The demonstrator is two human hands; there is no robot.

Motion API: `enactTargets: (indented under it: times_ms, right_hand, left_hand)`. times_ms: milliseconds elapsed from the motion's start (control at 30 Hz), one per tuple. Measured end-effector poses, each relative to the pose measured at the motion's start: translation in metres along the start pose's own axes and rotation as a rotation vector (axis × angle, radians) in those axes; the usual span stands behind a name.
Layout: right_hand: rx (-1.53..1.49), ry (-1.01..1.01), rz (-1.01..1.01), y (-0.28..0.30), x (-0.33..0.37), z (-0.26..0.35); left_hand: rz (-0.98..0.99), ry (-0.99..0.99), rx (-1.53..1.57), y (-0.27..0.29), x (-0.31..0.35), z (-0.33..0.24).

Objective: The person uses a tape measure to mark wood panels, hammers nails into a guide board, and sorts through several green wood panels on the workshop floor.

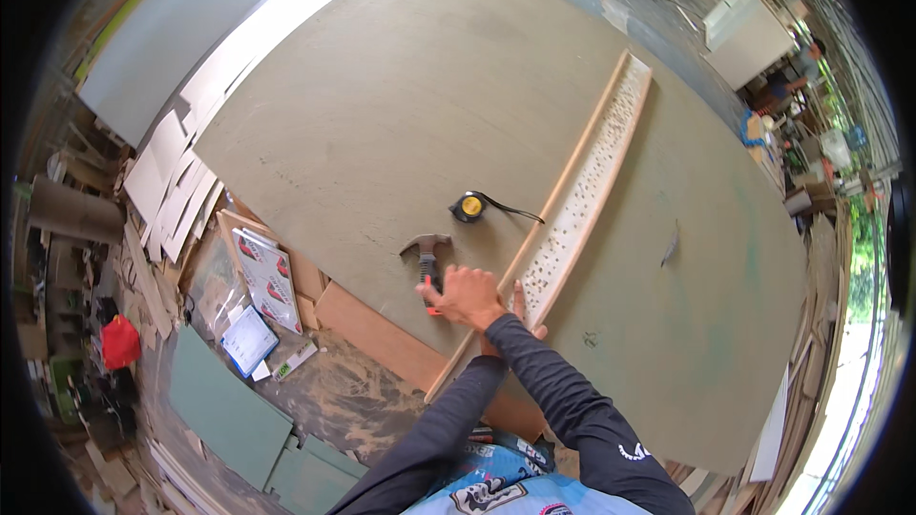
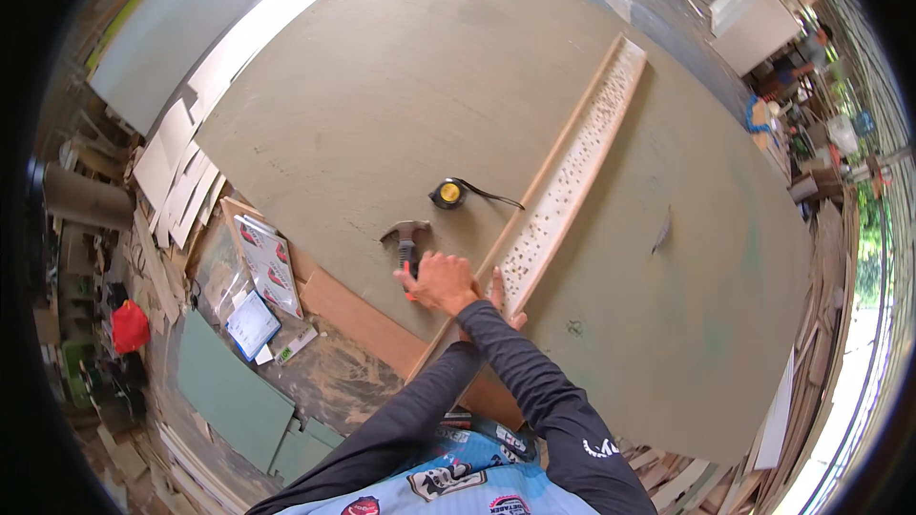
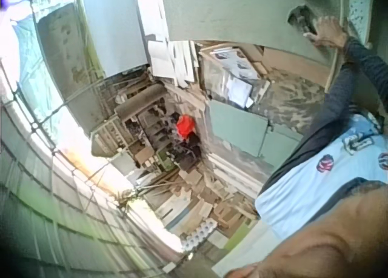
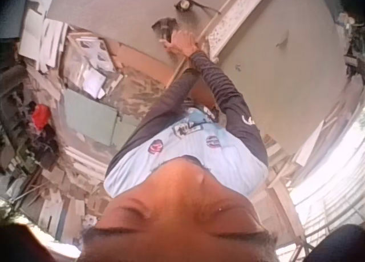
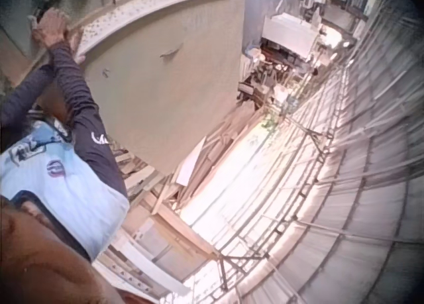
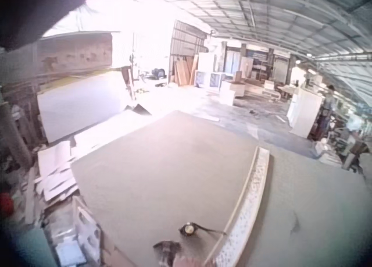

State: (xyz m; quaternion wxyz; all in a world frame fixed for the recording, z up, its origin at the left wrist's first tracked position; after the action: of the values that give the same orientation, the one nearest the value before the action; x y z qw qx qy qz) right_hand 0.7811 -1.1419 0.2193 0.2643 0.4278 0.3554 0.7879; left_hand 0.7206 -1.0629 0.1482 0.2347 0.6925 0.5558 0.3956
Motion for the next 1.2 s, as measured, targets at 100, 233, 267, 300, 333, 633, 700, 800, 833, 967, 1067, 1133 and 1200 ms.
enactTargets:
  times_ms: [100, 233, 267, 300, 333, 633, 700, 800, 833, 967, 1067, 1133, 1200]
  right_hand:
    - [-0.089, -0.002, 0.034, -0.021, 0.002, 0.010]
    - [-0.395, -0.048, -0.123, -0.032, -0.003, -0.006]
    - [-0.469, -0.062, -0.174, -0.030, -0.001, -0.007]
    - [-0.544, -0.078, -0.227, -0.028, 0.003, -0.011]
    - [-0.850, 0.017, -0.140, -0.028, 0.008, -0.020]
    - [-1.294, 0.425, -0.591, 0.033, 0.191, -0.033]
    - [-1.267, 0.296, -0.695, 0.019, 0.215, -0.056]
    - [-1.347, 0.078, -0.750, -0.014, 0.212, -0.077]
    - [-1.130, -0.011, -0.800, -0.018, 0.203, -0.091]
    - [-0.526, -0.337, -0.852, 0.006, 0.175, -0.136]
    - [-0.396, -0.331, -0.808, 0.023, 0.149, -0.160]
    - [-0.378, -0.301, -0.812, 0.048, 0.142, -0.157]
    - [-0.473, -0.165, -1.024, 0.083, 0.145, -0.136]
  left_hand:
    - [0.009, 0.092, 0.027, 0.012, -0.002, -0.013]
    - [0.040, 0.086, 0.014, 0.021, 0.002, -0.026]
    - [0.012, 0.090, -0.008, 0.018, 0.003, -0.026]
    - [-0.015, 0.093, -0.030, 0.014, 0.004, -0.027]
    - [-0.012, 0.058, -0.015, 0.012, 0.002, -0.026]
    - [-0.151, -0.190, -0.110, -0.022, -0.014, 0.027]
    - [0.059, -0.128, -0.295, 0.025, -0.019, -0.011]
    - [-0.094, -0.279, -0.278, 0.048, -0.036, -0.024]
    - [-0.112, -0.309, -0.268, 0.049, -0.042, -0.025]
    - [-0.047, -0.208, -0.333, 0.044, -0.047, -0.030]
    - [-0.050, -0.181, -0.344, 0.039, -0.048, -0.030]
    - [-0.042, -0.164, -0.332, 0.038, -0.050, -0.031]
    - [-0.001, -0.143, -0.316, 0.039, -0.048, -0.029]
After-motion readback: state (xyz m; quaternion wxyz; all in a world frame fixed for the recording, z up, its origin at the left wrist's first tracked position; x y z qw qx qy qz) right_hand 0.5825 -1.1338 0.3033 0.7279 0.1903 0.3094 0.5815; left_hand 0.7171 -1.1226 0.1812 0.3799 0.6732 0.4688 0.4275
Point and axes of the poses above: each hand's wrist, its own x-axis away from the middle knuckle, its own y-axis out of the back of the hand, z = x × y, the point moved 3 cm from there along -x, towards the middle knuckle, and after that the axes turned 12 degrees about z, right-handed, at the moved point
